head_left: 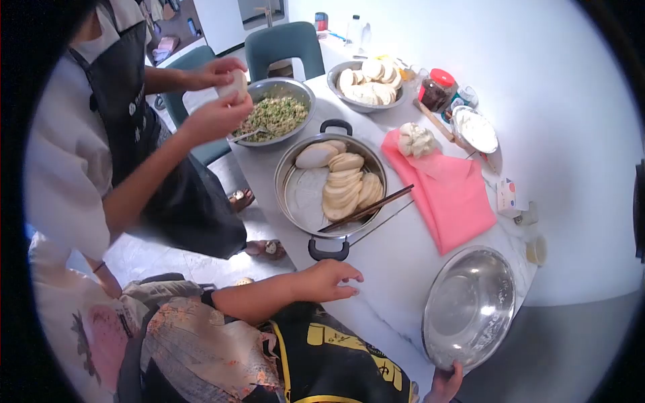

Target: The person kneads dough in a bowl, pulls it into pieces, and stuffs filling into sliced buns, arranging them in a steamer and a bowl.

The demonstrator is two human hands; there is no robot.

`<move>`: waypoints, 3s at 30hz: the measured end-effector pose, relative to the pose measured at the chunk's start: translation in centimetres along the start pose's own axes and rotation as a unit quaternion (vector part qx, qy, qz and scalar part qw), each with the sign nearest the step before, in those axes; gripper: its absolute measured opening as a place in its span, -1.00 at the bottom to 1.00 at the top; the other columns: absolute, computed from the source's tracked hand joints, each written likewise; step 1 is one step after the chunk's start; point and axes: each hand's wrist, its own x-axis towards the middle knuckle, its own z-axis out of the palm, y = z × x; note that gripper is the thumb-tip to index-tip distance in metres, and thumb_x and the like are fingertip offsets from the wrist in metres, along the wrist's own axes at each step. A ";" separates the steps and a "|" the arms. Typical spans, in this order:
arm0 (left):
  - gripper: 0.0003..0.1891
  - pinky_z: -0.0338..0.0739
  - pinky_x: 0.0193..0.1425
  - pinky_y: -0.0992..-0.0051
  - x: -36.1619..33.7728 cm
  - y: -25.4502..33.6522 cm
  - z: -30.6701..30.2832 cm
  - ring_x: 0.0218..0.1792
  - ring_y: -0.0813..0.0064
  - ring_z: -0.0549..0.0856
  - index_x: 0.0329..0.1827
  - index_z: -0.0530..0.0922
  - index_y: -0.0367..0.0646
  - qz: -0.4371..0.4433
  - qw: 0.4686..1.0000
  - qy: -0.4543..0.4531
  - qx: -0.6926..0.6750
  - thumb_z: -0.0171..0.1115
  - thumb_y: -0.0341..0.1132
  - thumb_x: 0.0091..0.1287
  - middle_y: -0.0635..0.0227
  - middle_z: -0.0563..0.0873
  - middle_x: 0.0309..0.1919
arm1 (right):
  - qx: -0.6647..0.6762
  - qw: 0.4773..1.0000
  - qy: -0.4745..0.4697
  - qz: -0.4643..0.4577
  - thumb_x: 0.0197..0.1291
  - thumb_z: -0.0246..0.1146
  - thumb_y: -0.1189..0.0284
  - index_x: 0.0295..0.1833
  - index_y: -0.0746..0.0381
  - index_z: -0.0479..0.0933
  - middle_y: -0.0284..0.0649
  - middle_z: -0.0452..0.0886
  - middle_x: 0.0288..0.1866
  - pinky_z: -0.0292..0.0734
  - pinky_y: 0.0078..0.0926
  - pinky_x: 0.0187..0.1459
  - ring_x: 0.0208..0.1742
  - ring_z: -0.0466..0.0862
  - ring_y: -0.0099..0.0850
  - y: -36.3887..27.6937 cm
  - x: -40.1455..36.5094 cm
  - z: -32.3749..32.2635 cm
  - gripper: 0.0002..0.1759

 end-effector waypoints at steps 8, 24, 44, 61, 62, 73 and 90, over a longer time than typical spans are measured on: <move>-0.67 0.48 -0.18 0.39 1.0 0.2 0.5 -0.29 0.23 0.60 -0.12 0.49 -0.23 -0.006 0.998 -0.052 -0.026 0.19 -0.23 0.10 0.09 0.59 -0.27 | -0.005 0.996 0.085 -0.010 -0.02 0.09 0.53 0.16 0.34 0.22 -0.08 0.36 0.10 0.30 -0.22 0.14 0.11 0.39 -0.22 0.4 1.0 -0.2 -0.45; -0.70 0.48 -0.18 0.46 -1.3 -2.6 -3.9 -0.30 0.32 0.61 -0.14 0.51 -0.27 -0.048 0.995 0.050 -0.072 0.19 -0.29 0.11 0.15 0.61 -0.29 | -0.111 0.984 0.136 -0.023 0.14 0.07 0.42 0.09 0.54 0.21 0.15 0.32 0.04 0.36 -0.11 0.07 0.07 0.34 -0.03 1.5 0.5 4.7 -0.51; -0.77 0.43 -0.15 0.49 16.7 -6.3 -20.8 -0.21 0.44 0.55 -0.18 0.42 -0.22 -0.097 0.821 0.388 -0.408 0.14 -0.32 0.14 0.31 0.54 -0.25 | -0.015 0.990 0.140 0.025 0.15 0.07 0.37 0.17 0.42 0.16 0.07 0.28 0.12 0.20 -0.04 0.13 0.12 0.27 -0.04 2.2 1.6 2.7 -0.47; -0.64 0.41 -0.01 0.52 6.7 -10.8 -26.6 -0.12 0.46 0.53 0.01 0.44 -0.25 -0.220 0.856 0.467 0.000 0.14 -0.40 0.11 0.29 0.57 -0.17 | -0.001 0.975 0.222 0.005 -0.05 0.08 0.50 0.07 0.34 0.30 -0.06 0.42 0.03 0.37 -0.05 0.05 0.06 0.43 -0.13 3.4 2.5 6.2 -0.53; -0.60 0.39 0.03 0.51 2.9 -18.6 -30.5 -0.07 0.45 0.51 0.07 0.40 -0.23 -0.100 0.889 0.439 0.082 0.13 -0.37 0.15 0.23 0.54 -0.10 | 0.023 0.972 0.233 0.009 -0.06 0.08 0.52 0.06 0.36 0.30 -0.07 0.43 0.00 0.40 -0.08 0.03 0.03 0.45 -0.15 3.3 2.6 5.3 -0.54; -0.58 0.23 0.18 0.51 1.9 -15.0 -27.1 0.10 0.42 0.42 0.11 0.37 -0.28 -0.176 0.869 0.455 0.082 0.10 -0.30 0.21 0.22 0.47 0.06 | 0.060 0.964 0.257 -0.014 -0.08 0.07 0.62 0.08 0.35 0.26 -0.08 0.42 -0.03 0.36 -0.19 0.11 0.03 0.45 -0.19 4.5 2.4 3.8 -0.50; -0.65 0.38 0.00 0.53 4.5 -9.4 -19.5 -0.14 0.49 0.54 -0.06 0.47 -0.25 -0.109 0.892 0.419 0.129 0.22 -0.39 0.06 0.30 0.58 -0.23 | -0.094 0.970 0.224 -0.009 0.15 0.01 0.37 0.09 0.51 0.23 0.15 0.27 0.08 0.24 -0.04 0.12 0.11 0.28 -0.01 2.3 2.2 7.2 -0.53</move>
